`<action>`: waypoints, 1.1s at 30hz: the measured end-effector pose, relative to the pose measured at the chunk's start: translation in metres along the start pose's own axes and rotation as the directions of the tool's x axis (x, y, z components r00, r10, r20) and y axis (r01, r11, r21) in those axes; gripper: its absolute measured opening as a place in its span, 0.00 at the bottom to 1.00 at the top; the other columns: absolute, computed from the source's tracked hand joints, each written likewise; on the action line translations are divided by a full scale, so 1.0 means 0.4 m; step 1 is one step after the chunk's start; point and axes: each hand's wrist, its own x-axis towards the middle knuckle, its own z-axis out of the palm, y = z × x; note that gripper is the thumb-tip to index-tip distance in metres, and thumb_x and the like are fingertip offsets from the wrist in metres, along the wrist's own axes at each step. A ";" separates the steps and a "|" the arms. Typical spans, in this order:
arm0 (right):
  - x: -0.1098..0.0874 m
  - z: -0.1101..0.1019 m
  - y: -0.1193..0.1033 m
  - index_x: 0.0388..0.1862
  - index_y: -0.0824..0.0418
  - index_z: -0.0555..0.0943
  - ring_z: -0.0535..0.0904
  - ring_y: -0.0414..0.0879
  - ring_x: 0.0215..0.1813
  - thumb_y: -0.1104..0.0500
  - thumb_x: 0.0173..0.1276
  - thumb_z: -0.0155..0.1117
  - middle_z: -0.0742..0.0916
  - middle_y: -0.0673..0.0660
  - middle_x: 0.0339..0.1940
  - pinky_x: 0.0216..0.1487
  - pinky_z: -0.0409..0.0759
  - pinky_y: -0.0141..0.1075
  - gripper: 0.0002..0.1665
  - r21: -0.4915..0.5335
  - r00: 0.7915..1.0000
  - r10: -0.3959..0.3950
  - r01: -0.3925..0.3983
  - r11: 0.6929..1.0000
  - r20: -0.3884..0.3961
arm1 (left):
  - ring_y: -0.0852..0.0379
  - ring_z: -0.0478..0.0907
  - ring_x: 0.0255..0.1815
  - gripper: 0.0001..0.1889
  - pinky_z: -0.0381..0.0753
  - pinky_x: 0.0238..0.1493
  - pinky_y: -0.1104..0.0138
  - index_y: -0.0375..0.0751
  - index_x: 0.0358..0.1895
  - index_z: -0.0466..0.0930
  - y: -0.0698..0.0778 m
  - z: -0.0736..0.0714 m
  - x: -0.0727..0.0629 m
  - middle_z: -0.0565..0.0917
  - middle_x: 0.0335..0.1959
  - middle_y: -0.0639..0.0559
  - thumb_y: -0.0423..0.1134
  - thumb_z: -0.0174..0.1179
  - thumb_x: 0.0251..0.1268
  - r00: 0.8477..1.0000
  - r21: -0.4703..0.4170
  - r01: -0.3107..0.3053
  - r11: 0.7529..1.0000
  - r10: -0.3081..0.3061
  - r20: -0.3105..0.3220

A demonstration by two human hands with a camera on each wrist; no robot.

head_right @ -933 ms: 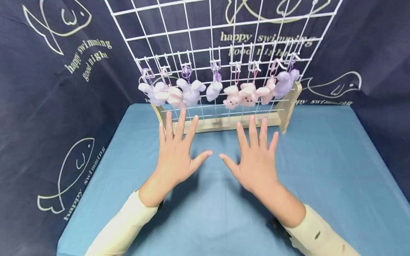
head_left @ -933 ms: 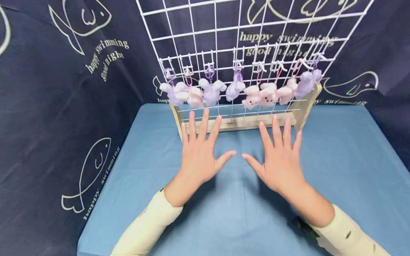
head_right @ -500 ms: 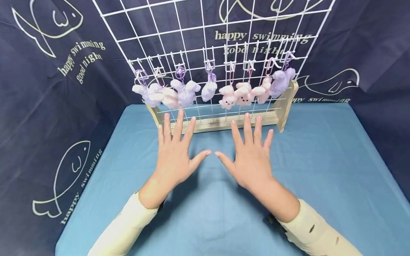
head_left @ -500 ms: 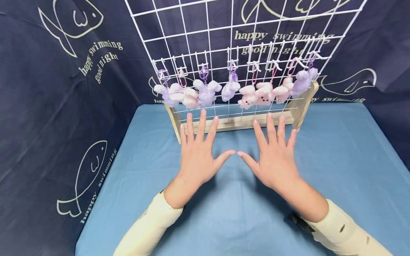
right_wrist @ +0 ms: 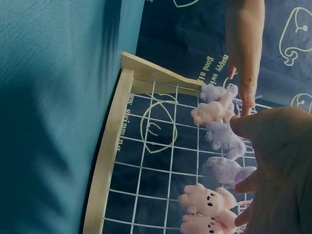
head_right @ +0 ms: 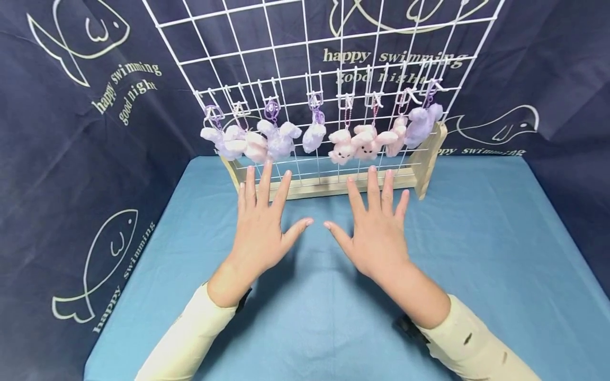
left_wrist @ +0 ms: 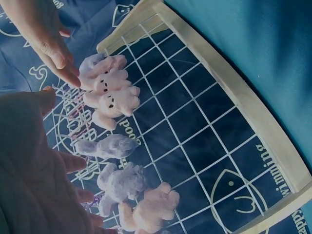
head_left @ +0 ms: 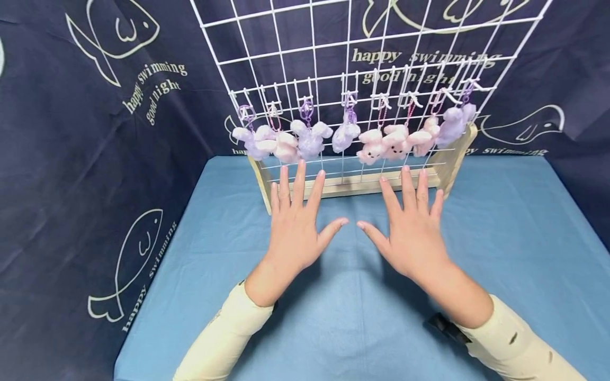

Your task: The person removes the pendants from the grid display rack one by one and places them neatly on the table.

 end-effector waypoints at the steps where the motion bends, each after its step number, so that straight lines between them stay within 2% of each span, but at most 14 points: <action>1: -0.001 -0.002 0.002 0.87 0.54 0.55 0.32 0.70 0.89 0.32 0.72 0.64 0.46 0.67 0.90 0.80 0.37 0.79 0.55 0.007 1.000 -0.001 0.002 1.000 -0.007 | 0.30 0.42 0.89 0.50 0.50 0.84 0.32 0.52 0.86 0.53 0.001 0.001 0.003 0.44 0.90 0.42 0.72 0.59 0.68 1.000 -0.004 -0.005 1.000 0.005 -0.009; 5: 0.007 -0.010 0.010 0.87 0.54 0.57 0.33 0.70 0.89 0.34 0.73 0.65 0.48 0.67 0.90 0.80 0.39 0.79 0.53 0.063 1.000 -0.010 0.012 0.998 -0.022 | 0.28 0.44 0.88 0.49 0.50 0.84 0.32 0.52 0.86 0.54 -0.001 0.001 0.018 0.46 0.89 0.40 0.69 0.60 0.69 0.998 -0.035 -0.018 0.999 0.015 -0.065; 7: 0.015 -0.014 0.016 0.88 0.53 0.55 0.33 0.68 0.90 0.35 0.73 0.65 0.48 0.66 0.90 0.80 0.40 0.79 0.54 0.124 1.000 -0.013 0.013 0.992 -0.001 | 0.28 0.43 0.88 0.48 0.50 0.84 0.32 0.52 0.86 0.53 -0.009 0.001 0.030 0.47 0.89 0.39 0.68 0.60 0.69 0.994 -0.058 -0.024 0.998 0.018 -0.104; 10: 0.030 -0.022 0.030 0.89 0.51 0.50 0.32 0.66 0.90 0.37 0.74 0.66 0.46 0.64 0.90 0.80 0.42 0.79 0.55 0.216 0.999 -0.015 0.005 0.976 0.044 | 0.29 0.43 0.88 0.47 0.50 0.84 0.32 0.52 0.86 0.53 -0.028 0.003 0.050 0.48 0.88 0.38 0.64 0.62 0.70 0.983 -0.102 -0.040 0.994 0.021 -0.181; 12: 0.040 -0.027 0.040 0.90 0.49 0.46 0.31 0.65 0.90 0.38 0.75 0.66 0.45 0.63 0.91 0.80 0.42 0.79 0.56 0.260 0.998 -0.010 -0.006 0.966 0.064 | 0.29 0.44 0.88 0.45 0.50 0.83 0.31 0.52 0.85 0.56 -0.044 0.004 0.066 0.50 0.88 0.38 0.60 0.63 0.70 0.969 -0.144 -0.057 0.988 0.020 -0.247; 15: 0.053 -0.031 0.056 0.89 0.51 0.48 0.34 0.67 0.90 0.42 0.74 0.67 0.48 0.65 0.90 0.81 0.43 0.78 0.56 0.302 1.000 -0.011 0.005 0.953 0.019 | 0.29 0.48 0.86 0.41 0.50 0.83 0.31 0.50 0.82 0.61 -0.071 0.008 0.088 0.54 0.86 0.38 0.53 0.65 0.69 0.936 -0.204 -0.088 0.975 0.011 -0.352; 18: 0.069 -0.032 0.073 0.89 0.53 0.49 0.39 0.69 0.89 0.48 0.73 0.69 0.53 0.67 0.89 0.83 0.43 0.74 0.55 0.348 0.997 -0.022 0.047 0.936 -0.076 | 0.30 0.51 0.85 0.37 0.50 0.85 0.35 0.46 0.79 0.65 -0.097 0.011 0.109 0.59 0.84 0.36 0.49 0.64 0.69 0.894 -0.252 -0.121 0.960 -0.005 -0.448; 23: 0.094 -0.035 0.100 0.89 0.56 0.50 0.47 0.66 0.89 0.54 0.70 0.70 0.58 0.66 0.87 0.88 0.44 0.65 0.56 0.413 0.972 -0.009 0.109 0.904 -0.236 | 0.33 0.52 0.86 0.37 0.47 0.88 0.41 0.39 0.79 0.62 -0.141 0.012 0.138 0.61 0.82 0.32 0.47 0.62 0.70 0.833 -0.281 -0.142 0.949 -0.039 -0.551; 27: 0.112 -0.040 0.118 0.86 0.62 0.54 0.52 0.61 0.87 0.57 0.68 0.69 0.61 0.67 0.86 0.88 0.49 0.58 0.53 0.444 0.928 0.024 0.155 0.883 -0.371 | 0.38 0.52 0.87 0.41 0.47 0.88 0.44 0.35 0.80 0.58 -0.176 0.010 0.154 0.59 0.83 0.33 0.43 0.65 0.67 0.785 -0.328 -0.112 0.938 -0.118 -0.608; 33: 0.140 -0.054 0.145 0.84 0.61 0.60 0.56 0.54 0.85 0.55 0.62 0.69 0.63 0.65 0.83 0.87 0.54 0.47 0.52 0.498 0.849 0.122 0.179 0.849 -0.514 | 0.47 0.53 0.86 0.41 0.53 0.87 0.51 0.27 0.79 0.57 -0.223 0.010 0.166 0.57 0.82 0.33 0.40 0.65 0.67 0.712 -0.433 -0.094 0.896 -0.243 -0.658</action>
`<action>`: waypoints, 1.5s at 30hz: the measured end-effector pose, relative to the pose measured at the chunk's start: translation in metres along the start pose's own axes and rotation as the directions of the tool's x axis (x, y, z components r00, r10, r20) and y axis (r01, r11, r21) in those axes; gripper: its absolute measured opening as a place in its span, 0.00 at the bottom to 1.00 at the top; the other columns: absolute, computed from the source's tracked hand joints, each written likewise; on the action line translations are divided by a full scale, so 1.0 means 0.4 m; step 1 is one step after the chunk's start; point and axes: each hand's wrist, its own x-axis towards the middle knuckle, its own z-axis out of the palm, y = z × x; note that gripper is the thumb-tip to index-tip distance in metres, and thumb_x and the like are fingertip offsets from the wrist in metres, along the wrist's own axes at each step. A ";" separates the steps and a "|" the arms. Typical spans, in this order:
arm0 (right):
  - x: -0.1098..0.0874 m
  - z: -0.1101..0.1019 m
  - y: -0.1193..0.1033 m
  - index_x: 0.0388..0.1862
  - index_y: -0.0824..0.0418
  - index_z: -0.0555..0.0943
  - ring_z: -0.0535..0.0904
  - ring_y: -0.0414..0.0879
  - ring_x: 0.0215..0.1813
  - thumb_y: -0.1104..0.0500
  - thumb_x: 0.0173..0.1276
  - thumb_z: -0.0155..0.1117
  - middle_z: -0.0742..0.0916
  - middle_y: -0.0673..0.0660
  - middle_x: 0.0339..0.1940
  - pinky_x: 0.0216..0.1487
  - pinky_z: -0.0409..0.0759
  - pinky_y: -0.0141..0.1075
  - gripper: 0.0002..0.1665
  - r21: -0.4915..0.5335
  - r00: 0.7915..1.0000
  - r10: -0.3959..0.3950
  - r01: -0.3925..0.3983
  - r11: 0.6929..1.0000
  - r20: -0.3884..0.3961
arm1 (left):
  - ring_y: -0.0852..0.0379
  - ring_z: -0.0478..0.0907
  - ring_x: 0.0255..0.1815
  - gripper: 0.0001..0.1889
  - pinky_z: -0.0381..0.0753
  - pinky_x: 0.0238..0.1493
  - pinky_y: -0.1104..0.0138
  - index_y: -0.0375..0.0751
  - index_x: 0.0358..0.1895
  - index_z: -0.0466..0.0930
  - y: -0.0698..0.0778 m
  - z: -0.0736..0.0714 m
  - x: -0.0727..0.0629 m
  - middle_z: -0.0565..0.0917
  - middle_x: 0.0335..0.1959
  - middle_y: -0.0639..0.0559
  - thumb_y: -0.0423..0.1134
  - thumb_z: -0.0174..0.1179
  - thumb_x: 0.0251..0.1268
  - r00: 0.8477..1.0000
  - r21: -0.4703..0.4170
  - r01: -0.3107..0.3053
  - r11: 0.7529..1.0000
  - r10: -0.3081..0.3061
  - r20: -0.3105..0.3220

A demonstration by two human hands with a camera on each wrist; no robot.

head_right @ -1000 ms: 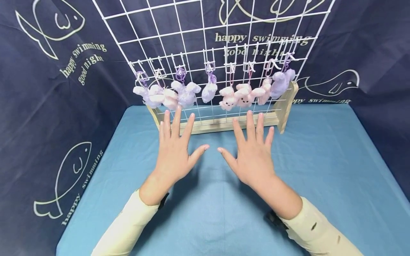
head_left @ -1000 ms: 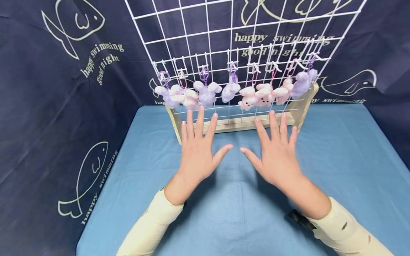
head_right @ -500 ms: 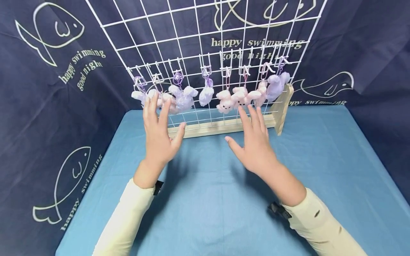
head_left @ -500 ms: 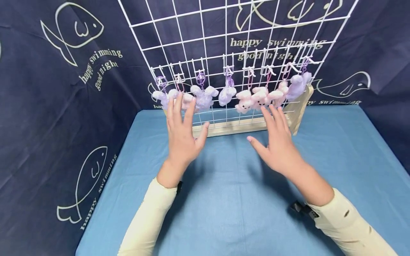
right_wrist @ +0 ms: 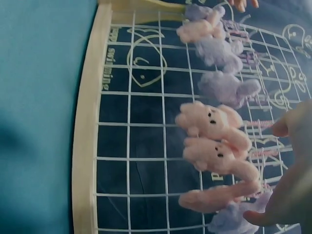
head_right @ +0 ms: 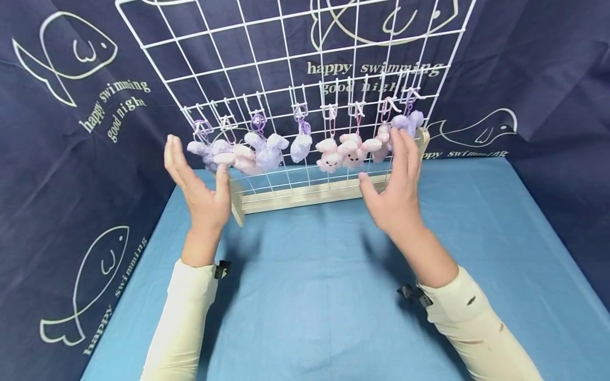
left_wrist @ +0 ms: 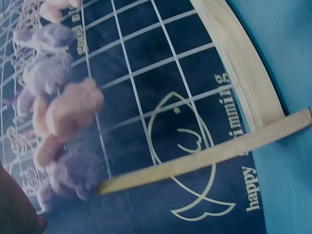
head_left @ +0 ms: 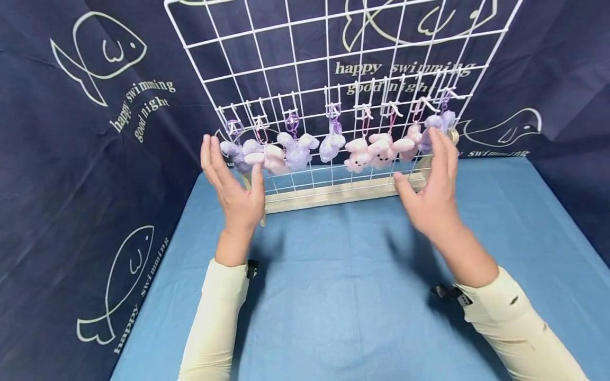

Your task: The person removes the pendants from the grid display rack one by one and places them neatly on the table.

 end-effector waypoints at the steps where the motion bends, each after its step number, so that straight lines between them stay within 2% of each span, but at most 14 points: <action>1: 0.006 -0.001 0.003 0.84 0.60 0.61 0.57 0.53 0.85 0.55 0.62 0.69 0.64 0.65 0.83 0.87 0.54 0.45 0.52 0.008 1.000 0.006 -0.006 1.000 -0.021 | 0.48 0.53 0.86 0.41 0.53 0.88 0.52 0.27 0.79 0.57 -0.007 -0.003 0.002 0.58 0.82 0.33 0.40 0.63 0.68 1.000 -0.009 0.016 1.000 -0.016 -0.011; 4: 0.025 -0.005 0.012 0.84 0.61 0.61 0.57 0.50 0.84 0.56 0.61 0.70 0.64 0.63 0.83 0.83 0.59 0.41 0.53 0.009 0.998 0.026 -0.026 1.000 -0.062 | 0.51 0.55 0.85 0.40 0.53 0.87 0.56 0.28 0.80 0.56 -0.031 -0.006 0.007 0.59 0.81 0.34 0.43 0.59 0.71 0.995 -0.043 0.093 0.995 -0.094 -0.021; 7: 0.043 -0.009 0.019 0.85 0.59 0.59 0.59 0.46 0.82 0.58 0.61 0.70 0.63 0.59 0.83 0.74 0.64 0.36 0.53 0.005 0.995 0.072 -0.071 0.997 -0.071 | 0.53 0.60 0.83 0.35 0.56 0.86 0.60 0.31 0.81 0.56 -0.058 -0.004 0.012 0.63 0.80 0.37 0.42 0.53 0.76 0.975 -0.112 0.221 0.969 -0.222 0.000; 10: 0.060 -0.012 0.028 0.86 0.57 0.58 0.60 0.44 0.81 0.59 0.62 0.70 0.62 0.56 0.84 0.67 0.65 0.35 0.54 0.004 0.989 0.131 -0.131 0.991 -0.065 | 0.55 0.67 0.78 0.29 0.62 0.83 0.65 0.34 0.80 0.60 -0.084 0.005 0.010 0.70 0.75 0.41 0.39 0.47 0.82 0.932 -0.221 0.361 0.906 -0.361 0.040; 12: 0.069 -0.012 0.036 0.86 0.56 0.58 0.60 0.42 0.82 0.61 0.64 0.68 0.61 0.55 0.85 0.66 0.65 0.33 0.53 0.005 0.983 0.176 -0.176 0.984 -0.060 | 0.57 0.72 0.71 0.26 0.68 0.77 0.68 0.35 0.80 0.62 -0.101 0.016 0.005 0.75 0.68 0.42 0.38 0.43 0.85 0.891 -0.293 0.449 0.844 -0.449 0.072; 15: 0.082 -0.008 0.052 0.86 0.53 0.57 0.62 0.39 0.79 0.64 0.66 0.66 0.60 0.53 0.86 0.61 0.66 0.30 0.51 0.030 0.970 0.235 -0.234 0.972 -0.056 | 0.59 0.76 0.64 0.24 0.72 0.70 0.69 0.36 0.78 0.65 -0.124 0.033 -0.007 0.79 0.62 0.44 0.38 0.38 0.87 0.838 -0.313 0.540 0.781 -0.534 0.112; 20: 0.096 0.004 0.079 0.87 0.48 0.54 0.66 0.41 0.70 0.65 0.69 0.63 0.59 0.48 0.84 0.53 0.68 0.27 0.51 0.115 0.946 0.321 -0.315 0.942 -0.040 | 0.47 0.74 0.71 0.24 0.69 0.77 0.62 0.30 0.72 0.71 -0.146 0.050 -0.027 0.79 0.67 0.35 0.39 0.36 0.87 0.808 -0.201 0.589 0.783 -0.565 0.166; 23: 0.104 0.008 0.084 0.87 0.46 0.55 0.69 0.42 0.68 0.64 0.70 0.64 0.60 0.48 0.82 0.50 0.71 0.26 0.50 0.155 0.935 0.353 -0.344 0.926 -0.032 | 0.44 0.72 0.74 0.25 0.66 0.80 0.61 0.26 0.71 0.70 -0.160 0.063 -0.037 0.77 0.69 0.31 0.40 0.35 0.88 0.800 -0.170 0.598 0.783 -0.570 0.189; 25: 0.109 0.007 0.083 0.87 0.45 0.56 0.70 0.41 0.65 0.63 0.71 0.65 0.60 0.48 0.82 0.49 0.72 0.25 0.50 0.168 0.928 0.371 -0.362 0.917 -0.025 | 0.49 0.74 0.71 0.23 0.67 0.78 0.65 0.24 0.70 0.70 -0.172 0.079 -0.041 0.78 0.65 0.33 0.38 0.35 0.88 0.804 -0.221 0.594 0.774 -0.562 0.194; 28: 0.117 0.003 0.080 0.86 0.45 0.59 0.70 0.36 0.58 0.61 0.70 0.67 0.61 0.49 0.81 0.50 0.72 0.26 0.48 0.164 0.916 0.400 -0.391 0.906 -0.024 | 0.56 0.78 0.50 0.17 0.76 0.60 0.69 0.27 0.58 0.74 -0.192 0.104 -0.047 0.81 0.47 0.42 0.34 0.36 0.87 0.835 -0.354 0.549 0.757 -0.518 0.186; 33: 0.118 -0.001 0.085 0.82 0.51 0.66 0.72 0.32 0.49 0.63 0.69 0.69 0.68 0.45 0.71 0.47 0.73 0.25 0.44 0.162 0.903 0.427 -0.416 0.895 -0.042 | 0.62 0.70 0.30 0.14 0.72 0.37 0.72 0.45 0.39 0.73 -0.205 0.131 -0.056 0.73 0.30 0.60 0.28 0.40 0.84 0.869 -0.474 0.482 0.737 -0.469 0.154; 35: 0.115 -0.001 0.087 0.80 0.53 0.69 0.73 0.33 0.47 0.66 0.69 0.68 0.70 0.41 0.64 0.44 0.73 0.24 0.41 0.177 0.904 0.425 -0.410 0.895 -0.052 | 0.63 0.69 0.28 0.13 0.71 0.34 0.73 0.45 0.38 0.73 -0.205 0.139 -0.057 0.73 0.28 0.62 0.27 0.42 0.83 0.867 -0.477 0.484 0.734 -0.478 0.143; 40: 0.112 -0.001 0.074 0.77 0.60 0.73 0.77 0.36 0.49 0.73 0.67 0.60 0.76 0.39 0.58 0.48 0.77 0.23 0.38 0.296 0.914 0.403 -0.373 0.879 -0.047 | 0.67 0.67 0.32 0.09 0.66 0.38 0.75 0.22 0.45 0.74 -0.202 0.156 -0.055 0.74 0.32 0.59 0.27 0.48 0.81 0.855 -0.379 0.497 0.781 -0.514 0.062; 45: 0.114 -0.001 0.041 0.73 0.64 0.75 0.79 0.42 0.53 0.80 0.62 0.51 0.82 0.47 0.57 0.51 0.81 0.24 0.39 0.479 0.911 0.410 -0.345 0.807 -0.034 | 0.66 0.68 0.39 0.12 0.66 0.44 0.75 0.19 0.52 0.76 -0.203 0.158 -0.055 0.78 0.38 0.44 0.27 0.50 0.77 0.832 -0.223 0.535 0.815 -0.554 -0.029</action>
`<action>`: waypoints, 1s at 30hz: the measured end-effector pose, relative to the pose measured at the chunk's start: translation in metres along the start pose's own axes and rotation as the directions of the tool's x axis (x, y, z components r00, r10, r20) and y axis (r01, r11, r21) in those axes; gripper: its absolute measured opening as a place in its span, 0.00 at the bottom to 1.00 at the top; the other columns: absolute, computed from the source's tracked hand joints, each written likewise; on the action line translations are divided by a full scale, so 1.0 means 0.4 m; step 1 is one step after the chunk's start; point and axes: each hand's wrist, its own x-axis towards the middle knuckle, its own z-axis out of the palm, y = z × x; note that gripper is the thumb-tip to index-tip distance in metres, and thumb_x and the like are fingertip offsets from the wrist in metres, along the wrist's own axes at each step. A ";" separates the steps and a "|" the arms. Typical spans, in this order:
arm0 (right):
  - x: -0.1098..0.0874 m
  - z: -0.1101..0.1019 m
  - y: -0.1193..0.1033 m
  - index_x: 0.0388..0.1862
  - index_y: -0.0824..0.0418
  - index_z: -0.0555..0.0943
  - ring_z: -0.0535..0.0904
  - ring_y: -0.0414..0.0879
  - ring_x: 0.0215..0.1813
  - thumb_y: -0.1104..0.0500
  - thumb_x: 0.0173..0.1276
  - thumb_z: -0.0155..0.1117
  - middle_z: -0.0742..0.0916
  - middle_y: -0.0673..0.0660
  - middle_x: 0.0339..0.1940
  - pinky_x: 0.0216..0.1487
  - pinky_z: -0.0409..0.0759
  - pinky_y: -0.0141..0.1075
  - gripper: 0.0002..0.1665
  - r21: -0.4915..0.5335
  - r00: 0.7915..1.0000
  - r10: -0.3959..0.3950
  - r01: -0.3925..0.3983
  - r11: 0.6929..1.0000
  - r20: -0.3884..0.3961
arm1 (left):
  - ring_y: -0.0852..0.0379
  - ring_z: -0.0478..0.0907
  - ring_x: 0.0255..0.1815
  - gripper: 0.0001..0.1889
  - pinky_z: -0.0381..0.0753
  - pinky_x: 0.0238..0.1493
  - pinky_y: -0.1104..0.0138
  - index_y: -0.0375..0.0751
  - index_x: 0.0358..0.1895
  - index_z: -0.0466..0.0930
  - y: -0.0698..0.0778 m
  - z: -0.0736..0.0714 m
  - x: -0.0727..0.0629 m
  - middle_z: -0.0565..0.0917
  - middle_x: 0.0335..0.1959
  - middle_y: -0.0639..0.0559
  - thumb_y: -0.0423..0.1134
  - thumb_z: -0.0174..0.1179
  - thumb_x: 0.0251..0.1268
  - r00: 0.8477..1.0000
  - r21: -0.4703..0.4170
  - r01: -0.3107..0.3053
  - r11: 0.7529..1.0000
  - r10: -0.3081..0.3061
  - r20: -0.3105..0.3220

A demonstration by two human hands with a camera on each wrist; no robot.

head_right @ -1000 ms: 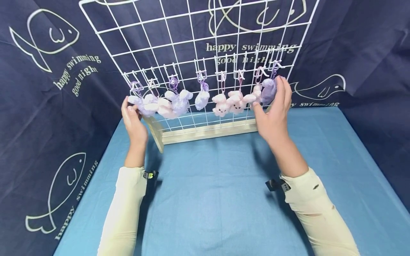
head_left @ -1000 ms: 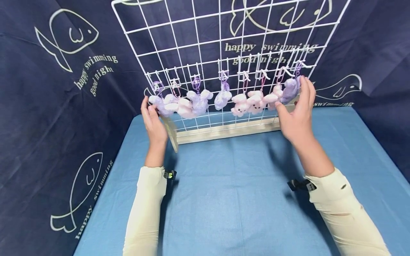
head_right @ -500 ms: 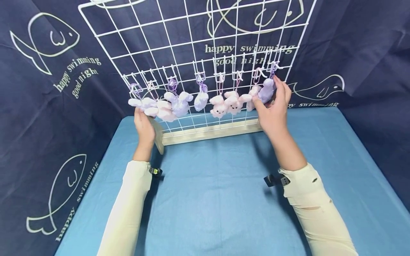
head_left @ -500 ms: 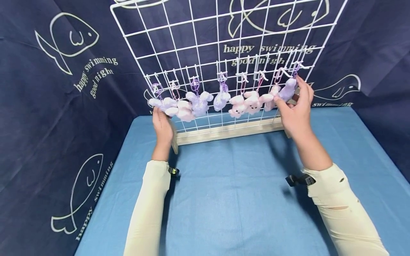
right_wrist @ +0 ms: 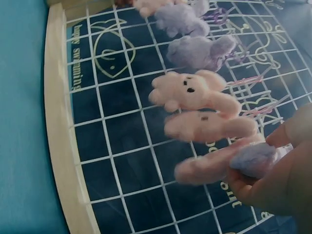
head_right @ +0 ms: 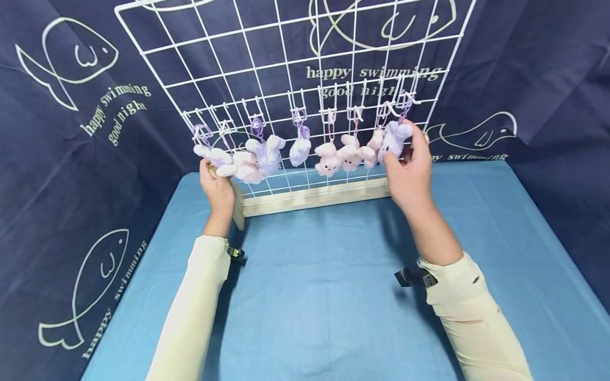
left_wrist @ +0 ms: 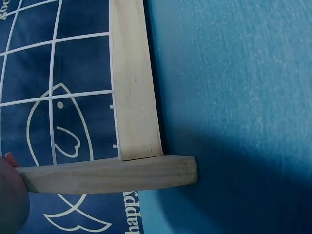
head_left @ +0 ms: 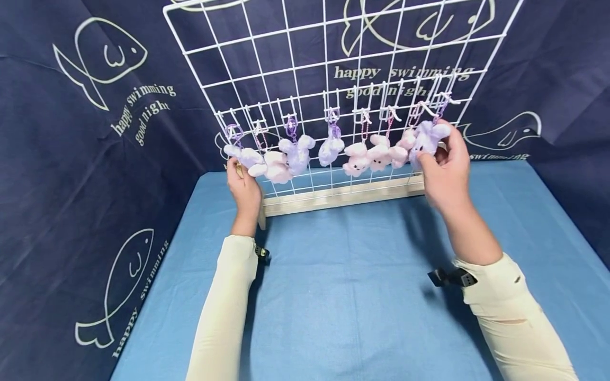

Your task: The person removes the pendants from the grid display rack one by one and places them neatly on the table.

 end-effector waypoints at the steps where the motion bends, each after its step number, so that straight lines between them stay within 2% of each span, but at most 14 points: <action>1: -0.002 0.001 -0.006 0.72 0.64 0.75 0.80 0.43 0.53 0.81 0.61 0.50 0.82 0.48 0.56 0.50 0.82 0.25 0.39 0.044 1.000 0.010 -0.010 0.999 0.003 | 0.66 0.69 0.38 0.12 0.66 0.44 0.75 0.20 0.52 0.77 0.001 -0.002 -0.001 0.78 0.37 0.44 0.28 0.50 0.77 1.000 0.023 0.007 1.000 -0.007 -0.006; 4: -0.009 -0.001 -0.025 0.71 0.64 0.76 0.79 0.45 0.53 0.82 0.61 0.49 0.84 0.51 0.56 0.46 0.84 0.24 0.39 0.177 0.998 0.063 -0.068 0.982 0.031 | 0.66 0.68 0.31 0.12 0.66 0.37 0.75 0.24 0.49 0.80 0.002 -0.013 0.001 0.76 0.29 0.50 0.32 0.52 0.79 1.000 0.068 0.015 0.998 -0.016 0.010; 8: -0.018 -0.017 -0.050 0.72 0.60 0.74 0.76 0.45 0.50 0.82 0.66 0.46 0.81 0.54 0.57 0.32 0.79 0.22 0.38 0.311 0.982 0.158 -0.183 0.933 0.105 | 0.67 0.68 0.24 0.12 0.66 0.29 0.75 0.27 0.48 0.81 -0.002 -0.030 0.007 0.72 0.23 0.61 0.35 0.53 0.80 0.997 0.091 0.008 0.996 -0.015 0.073; 11: -0.022 -0.030 -0.064 0.74 0.59 0.70 0.75 0.46 0.53 0.82 0.70 0.44 0.79 0.56 0.60 0.33 0.81 0.24 0.38 0.384 0.964 0.199 -0.253 0.888 0.174 | 0.65 0.71 0.21 0.12 0.70 0.26 0.76 0.26 0.49 0.80 -0.009 -0.036 0.011 0.73 0.22 0.63 0.34 0.52 0.80 0.993 0.069 0.007 0.998 -0.015 0.121; 14: -0.025 -0.042 -0.077 0.77 0.59 0.68 0.76 0.47 0.59 0.83 0.71 0.42 0.78 0.56 0.62 0.41 0.87 0.28 0.39 0.425 0.954 0.209 -0.285 0.859 0.216 | 0.63 0.75 0.20 0.13 0.74 0.26 0.76 0.25 0.48 0.79 -0.012 -0.039 0.015 0.75 0.20 0.64 0.35 0.51 0.82 0.989 0.044 0.011 0.999 -0.017 0.149; 17: -0.028 -0.050 -0.087 0.76 0.59 0.68 0.76 0.47 0.60 0.83 0.71 0.41 0.78 0.56 0.63 0.43 0.88 0.30 0.38 0.446 0.952 0.199 -0.286 0.848 0.233 | 0.65 0.76 0.20 0.14 0.76 0.28 0.75 0.26 0.47 0.78 -0.010 -0.040 0.018 0.75 0.19 0.67 0.38 0.51 0.83 0.988 0.052 0.007 0.999 -0.015 0.154; 21: -0.034 -0.056 -0.099 0.74 0.60 0.71 0.77 0.47 0.57 0.83 0.71 0.42 0.80 0.58 0.61 0.42 0.88 0.30 0.37 0.466 0.956 0.170 -0.268 0.843 0.241 | 0.70 0.69 0.21 0.16 0.68 0.29 0.73 0.28 0.47 0.78 -0.007 -0.044 0.019 0.71 0.19 0.67 0.41 0.51 0.84 0.990 0.113 -0.011 0.994 -0.006 0.144; 25: -0.040 -0.067 -0.105 0.74 0.62 0.72 0.78 0.46 0.58 0.84 0.70 0.40 0.80 0.58 0.63 0.44 0.89 0.31 0.38 0.469 0.953 0.158 -0.267 0.842 0.259 | 0.65 0.63 0.25 0.16 0.62 0.31 0.70 0.29 0.49 0.78 -0.005 -0.043 0.016 0.67 0.22 0.62 0.42 0.51 0.83 0.990 0.156 -0.009 0.988 -0.012 0.137; 28: -0.045 -0.076 -0.105 0.75 0.63 0.70 0.79 0.45 0.59 0.85 0.69 0.39 0.79 0.56 0.67 0.46 0.89 0.32 0.39 0.457 0.944 0.156 -0.280 0.844 0.289 | 0.62 0.64 0.27 0.15 0.62 0.32 0.70 0.29 0.50 0.78 -0.006 -0.039 0.013 0.66 0.24 0.60 0.41 0.51 0.82 0.991 0.162 -0.005 0.987 -0.017 0.131; 30: -0.049 -0.082 -0.102 0.75 0.64 0.70 0.84 0.45 0.57 0.85 0.69 0.39 0.80 0.57 0.66 0.46 0.90 0.33 0.39 0.455 0.937 0.152 -0.290 0.842 0.315 | 0.61 0.64 0.27 0.15 0.62 0.32 0.69 0.28 0.50 0.78 -0.008 -0.038 0.011 0.66 0.24 0.60 0.40 0.51 0.81 0.992 0.162 -0.006 0.987 -0.015 0.126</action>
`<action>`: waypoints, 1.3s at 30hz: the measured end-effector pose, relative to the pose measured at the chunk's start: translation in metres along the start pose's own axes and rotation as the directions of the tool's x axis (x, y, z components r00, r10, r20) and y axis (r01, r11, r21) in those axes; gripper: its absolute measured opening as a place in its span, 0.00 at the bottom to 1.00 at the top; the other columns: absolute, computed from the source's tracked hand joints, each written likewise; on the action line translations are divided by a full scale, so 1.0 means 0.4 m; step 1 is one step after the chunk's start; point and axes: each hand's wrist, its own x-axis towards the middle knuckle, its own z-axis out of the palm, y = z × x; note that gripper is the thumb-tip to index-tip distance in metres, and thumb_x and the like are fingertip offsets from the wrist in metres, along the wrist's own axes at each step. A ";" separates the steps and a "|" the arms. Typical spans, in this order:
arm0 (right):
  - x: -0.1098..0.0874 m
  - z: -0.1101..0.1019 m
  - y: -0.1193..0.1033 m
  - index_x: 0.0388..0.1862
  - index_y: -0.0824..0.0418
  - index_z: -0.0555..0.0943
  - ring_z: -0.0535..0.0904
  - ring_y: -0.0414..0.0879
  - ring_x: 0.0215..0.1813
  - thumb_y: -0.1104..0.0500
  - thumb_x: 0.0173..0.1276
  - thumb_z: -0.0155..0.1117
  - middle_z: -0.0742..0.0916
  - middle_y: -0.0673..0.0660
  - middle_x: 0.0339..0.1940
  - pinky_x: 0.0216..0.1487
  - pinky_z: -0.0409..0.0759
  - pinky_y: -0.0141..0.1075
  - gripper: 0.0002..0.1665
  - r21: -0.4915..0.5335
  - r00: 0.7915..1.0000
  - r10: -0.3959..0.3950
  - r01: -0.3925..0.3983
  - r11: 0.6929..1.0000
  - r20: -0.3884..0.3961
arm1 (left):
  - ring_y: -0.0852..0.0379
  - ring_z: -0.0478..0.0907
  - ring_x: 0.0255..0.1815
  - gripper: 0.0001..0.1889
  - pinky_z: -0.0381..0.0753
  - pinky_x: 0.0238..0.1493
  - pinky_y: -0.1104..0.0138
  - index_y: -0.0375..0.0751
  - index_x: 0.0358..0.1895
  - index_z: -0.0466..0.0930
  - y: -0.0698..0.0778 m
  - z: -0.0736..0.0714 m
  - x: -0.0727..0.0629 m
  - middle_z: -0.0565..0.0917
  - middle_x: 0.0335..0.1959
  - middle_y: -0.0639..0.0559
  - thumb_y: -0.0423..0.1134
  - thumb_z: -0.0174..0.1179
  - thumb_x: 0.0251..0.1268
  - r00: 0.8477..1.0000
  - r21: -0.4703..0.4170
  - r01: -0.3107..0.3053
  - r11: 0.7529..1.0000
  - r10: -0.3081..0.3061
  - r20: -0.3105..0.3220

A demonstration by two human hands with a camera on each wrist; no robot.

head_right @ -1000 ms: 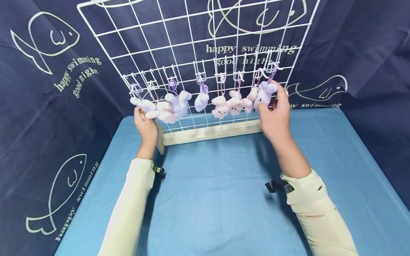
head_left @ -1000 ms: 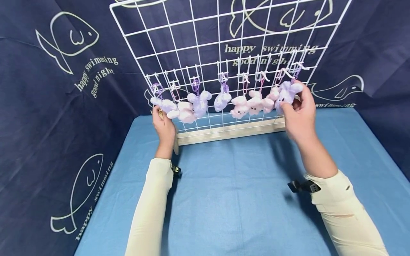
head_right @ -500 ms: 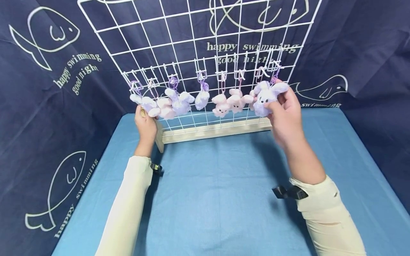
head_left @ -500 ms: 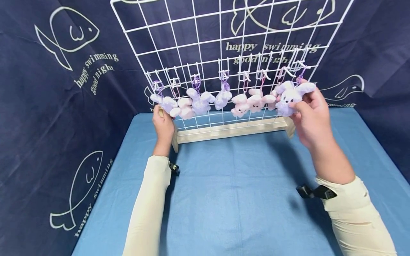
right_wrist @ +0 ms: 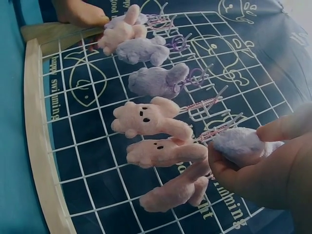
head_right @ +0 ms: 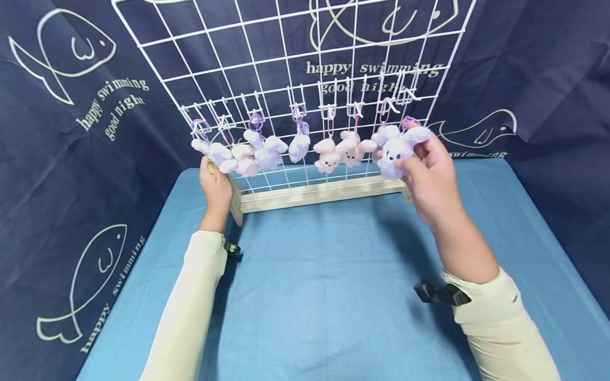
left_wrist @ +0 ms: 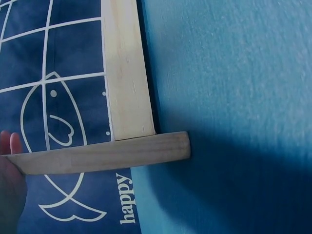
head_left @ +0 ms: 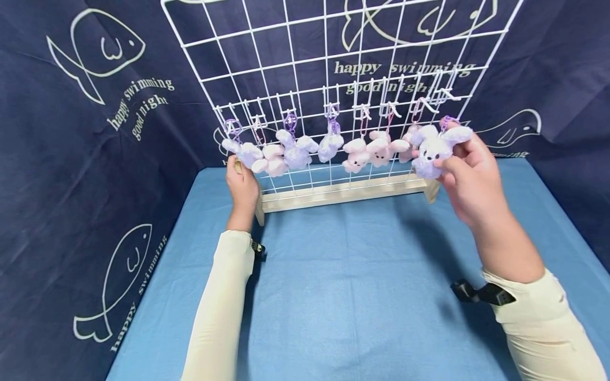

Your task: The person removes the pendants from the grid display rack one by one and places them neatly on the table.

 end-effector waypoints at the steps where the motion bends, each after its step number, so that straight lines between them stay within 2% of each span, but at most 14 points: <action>1: -0.002 -0.003 0.000 0.74 0.65 0.71 0.86 0.46 0.55 0.85 0.69 0.39 0.81 0.58 0.65 0.47 0.90 0.34 0.38 0.003 1.000 0.005 -0.005 1.000 0.018 | 0.61 0.64 0.27 0.15 0.62 0.32 0.69 0.28 0.50 0.78 -0.001 0.001 -0.001 0.66 0.24 0.60 0.40 0.51 0.81 1.000 -0.004 0.000 1.000 0.000 -0.002; 5: -0.010 -0.025 0.002 0.68 0.67 0.74 0.92 0.54 0.49 0.86 0.69 0.38 0.84 0.62 0.59 0.48 0.92 0.38 0.34 0.013 0.996 0.028 -0.030 0.999 0.082 | 0.64 0.68 0.27 0.15 0.66 0.32 0.72 0.28 0.49 0.77 -0.003 0.003 -0.001 0.69 0.23 0.63 0.40 0.51 0.82 1.000 -0.057 0.005 0.998 -0.005 0.007; 10: -0.023 -0.065 0.014 0.59 0.63 0.80 0.89 0.45 0.50 0.85 0.70 0.42 0.84 0.57 0.54 0.47 0.90 0.32 0.30 -0.067 0.993 0.091 -0.087 0.994 0.072 | 0.66 0.74 0.21 0.14 0.74 0.28 0.74 0.28 0.47 0.75 -0.004 0.006 0.001 0.73 0.19 0.65 0.40 0.49 0.84 1.000 -0.133 0.015 0.991 -0.012 0.026; 14: -0.034 -0.096 0.025 0.55 0.60 0.82 0.85 0.42 0.48 0.83 0.71 0.46 0.85 0.53 0.51 0.42 0.89 0.31 0.27 -0.135 0.989 0.140 -0.132 0.982 0.052 | 0.65 0.73 0.20 0.14 0.73 0.27 0.74 0.31 0.46 0.75 -0.004 0.007 0.000 0.72 0.18 0.64 0.41 0.49 0.84 1.000 -0.154 0.014 0.988 -0.009 0.029; 18: -0.041 -0.117 0.032 0.52 0.59 0.83 0.87 0.40 0.46 0.81 0.73 0.52 0.87 0.51 0.48 0.42 0.89 0.29 0.23 -0.188 0.983 0.173 -0.160 0.969 0.057 | 0.65 0.73 0.20 0.13 0.73 0.27 0.73 0.33 0.46 0.75 -0.002 0.008 0.001 0.72 0.18 0.62 0.42 0.49 0.85 0.999 -0.171 0.014 0.985 -0.008 0.034; 22: -0.045 -0.135 0.038 0.47 0.55 0.85 0.86 0.36 0.42 0.77 0.73 0.58 0.89 0.46 0.42 0.41 0.87 0.25 0.20 -0.310 0.980 0.195 -0.174 0.935 0.038 | 0.66 0.72 0.20 0.14 0.72 0.27 0.73 0.31 0.48 0.75 -0.002 0.008 0.001 0.72 0.19 0.62 0.41 0.49 0.84 0.999 -0.177 0.011 0.984 -0.005 0.035; 24: -0.047 -0.146 0.042 0.45 0.52 0.86 0.85 0.33 0.40 0.76 0.73 0.61 0.89 0.43 0.39 0.40 0.85 0.23 0.19 -0.406 0.981 0.194 -0.167 0.898 0.024 | 0.66 0.71 0.20 0.15 0.73 0.27 0.73 0.29 0.51 0.75 -0.004 0.007 0.000 0.72 0.20 0.63 0.42 0.49 0.85 0.999 -0.180 0.012 0.984 -0.005 0.042; 27: -0.053 -0.162 0.047 0.44 0.47 0.87 0.84 0.31 0.38 0.73 0.72 0.64 0.89 0.39 0.37 0.39 0.83 0.21 0.20 -0.566 0.981 0.195 -0.151 0.811 0.017 | 0.65 0.71 0.21 0.17 0.74 0.28 0.74 0.29 0.56 0.75 -0.004 0.009 -0.004 0.72 0.23 0.62 0.42 0.49 0.85 0.999 -0.188 0.020 0.982 -0.012 0.047; 29: -0.057 -0.170 0.054 0.44 0.46 0.87 0.83 0.30 0.38 0.72 0.72 0.65 0.88 0.37 0.36 0.39 0.82 0.21 0.19 -0.661 0.976 0.216 -0.143 0.736 0.030 | 0.64 0.72 0.23 0.17 0.74 0.30 0.74 0.29 0.58 0.75 -0.003 0.007 -0.009 0.74 0.27 0.58 0.41 0.49 0.85 0.999 -0.190 0.025 0.982 -0.021 0.026; 31: -0.061 -0.173 0.061 0.45 0.47 0.87 0.82 0.31 0.38 0.70 0.72 0.68 0.88 0.36 0.36 0.39 0.83 0.23 0.16 -0.729 0.964 0.260 -0.146 0.669 0.046 | 0.62 0.75 0.32 0.17 0.76 0.38 0.75 0.29 0.61 0.76 -0.004 0.003 -0.013 0.79 0.34 0.51 0.39 0.49 0.85 1.000 -0.179 0.013 0.984 -0.015 -0.009; 34: -0.067 -0.174 0.070 0.46 0.53 0.86 0.82 0.32 0.38 0.67 0.71 0.71 0.87 0.36 0.36 0.38 0.83 0.25 0.10 -0.792 0.945 0.320 -0.148 0.592 0.062 | 0.57 0.79 0.51 0.19 0.77 0.57 0.73 0.27 0.67 0.74 -0.004 0.002 -0.016 0.82 0.52 0.39 0.36 0.48 0.84 0.999 -0.167 -0.029 0.985 0.021 -0.046; 36: -0.072 -0.176 0.071 0.47 0.58 0.85 0.81 0.32 0.38 0.65 0.71 0.71 0.87 0.37 0.36 0.37 0.83 0.27 0.08 -0.813 0.936 0.347 -0.153 0.561 0.063 | 0.52 0.77 0.64 0.21 0.74 0.69 0.68 0.27 0.70 0.72 -0.004 0.005 -0.016 0.80 0.62 0.34 0.36 0.48 0.84 0.997 -0.146 -0.066 0.987 0.059 -0.050; 39: -0.077 -0.182 0.072 0.49 0.65 0.83 0.81 0.33 0.37 0.65 0.71 0.72 0.87 0.38 0.35 0.36 0.84 0.29 0.10 -0.832 0.925 0.375 -0.159 0.532 0.062 | 0.45 0.76 0.71 0.22 0.73 0.75 0.59 0.31 0.72 0.72 -0.002 0.011 -0.018 0.79 0.67 0.33 0.38 0.47 0.85 0.992 -0.077 -0.119 0.990 0.116 -0.048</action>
